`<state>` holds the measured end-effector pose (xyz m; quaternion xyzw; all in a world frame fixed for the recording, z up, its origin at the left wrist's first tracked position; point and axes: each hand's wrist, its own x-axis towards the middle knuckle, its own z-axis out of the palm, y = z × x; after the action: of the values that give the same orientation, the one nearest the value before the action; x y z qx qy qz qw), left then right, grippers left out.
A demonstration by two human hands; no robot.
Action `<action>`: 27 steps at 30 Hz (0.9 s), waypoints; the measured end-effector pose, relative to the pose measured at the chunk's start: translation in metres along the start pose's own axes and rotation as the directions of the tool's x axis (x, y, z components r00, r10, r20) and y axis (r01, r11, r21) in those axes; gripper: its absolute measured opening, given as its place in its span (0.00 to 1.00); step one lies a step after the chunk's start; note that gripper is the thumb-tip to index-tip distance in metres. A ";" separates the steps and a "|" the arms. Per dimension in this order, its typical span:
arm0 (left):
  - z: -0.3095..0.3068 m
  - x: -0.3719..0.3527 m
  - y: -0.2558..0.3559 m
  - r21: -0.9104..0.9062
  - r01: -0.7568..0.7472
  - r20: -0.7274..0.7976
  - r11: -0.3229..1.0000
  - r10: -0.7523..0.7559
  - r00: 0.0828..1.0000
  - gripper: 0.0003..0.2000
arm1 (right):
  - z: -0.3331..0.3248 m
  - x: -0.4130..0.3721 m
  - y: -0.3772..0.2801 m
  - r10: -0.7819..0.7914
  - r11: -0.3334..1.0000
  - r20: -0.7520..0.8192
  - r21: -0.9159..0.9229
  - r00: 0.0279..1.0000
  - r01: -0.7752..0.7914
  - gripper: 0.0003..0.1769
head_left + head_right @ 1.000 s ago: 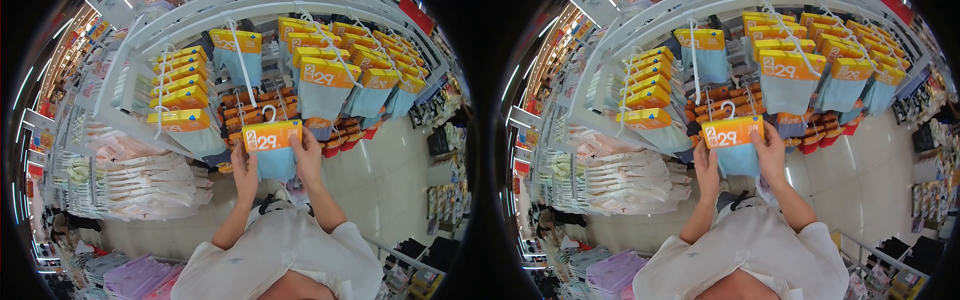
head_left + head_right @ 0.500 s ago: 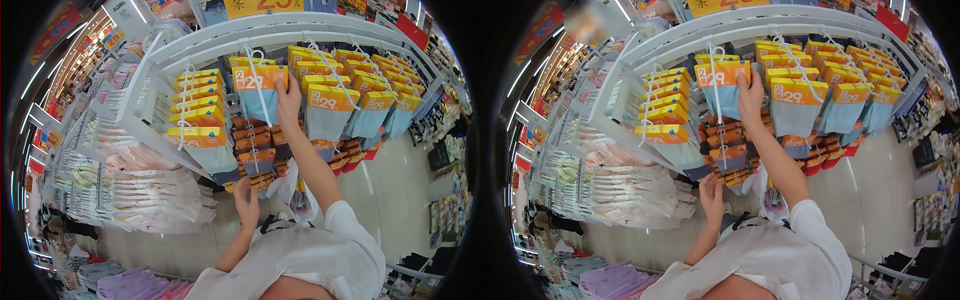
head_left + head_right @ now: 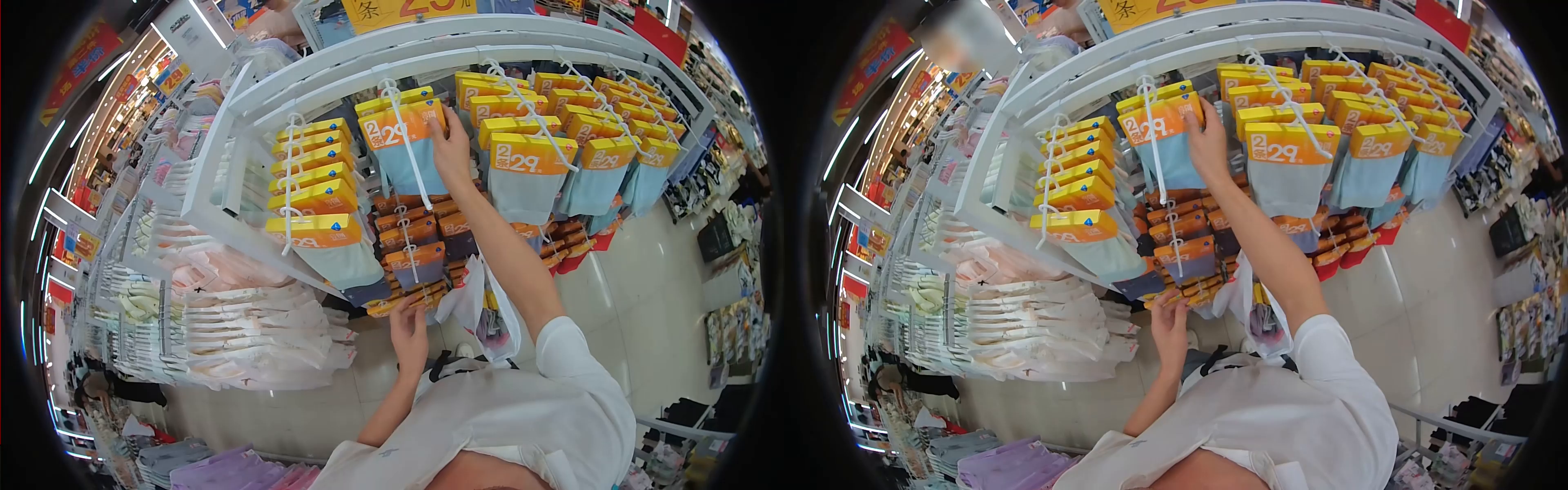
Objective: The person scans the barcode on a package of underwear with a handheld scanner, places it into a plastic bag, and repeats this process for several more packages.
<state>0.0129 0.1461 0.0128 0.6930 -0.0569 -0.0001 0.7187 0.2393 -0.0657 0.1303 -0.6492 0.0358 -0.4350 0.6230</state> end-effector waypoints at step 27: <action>0.009 -0.021 -0.077 0.277 0.287 0.408 0.917 -0.382 0.829 0.13 | -0.231 -0.366 0.070 0.553 0.623 0.095 -0.707 0.828 -0.335 0.11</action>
<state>-0.0031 0.1361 -0.0655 0.7425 -0.1000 -0.2823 0.5991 -0.0934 -0.0453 -0.1547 -0.8552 0.2528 -0.1179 0.4369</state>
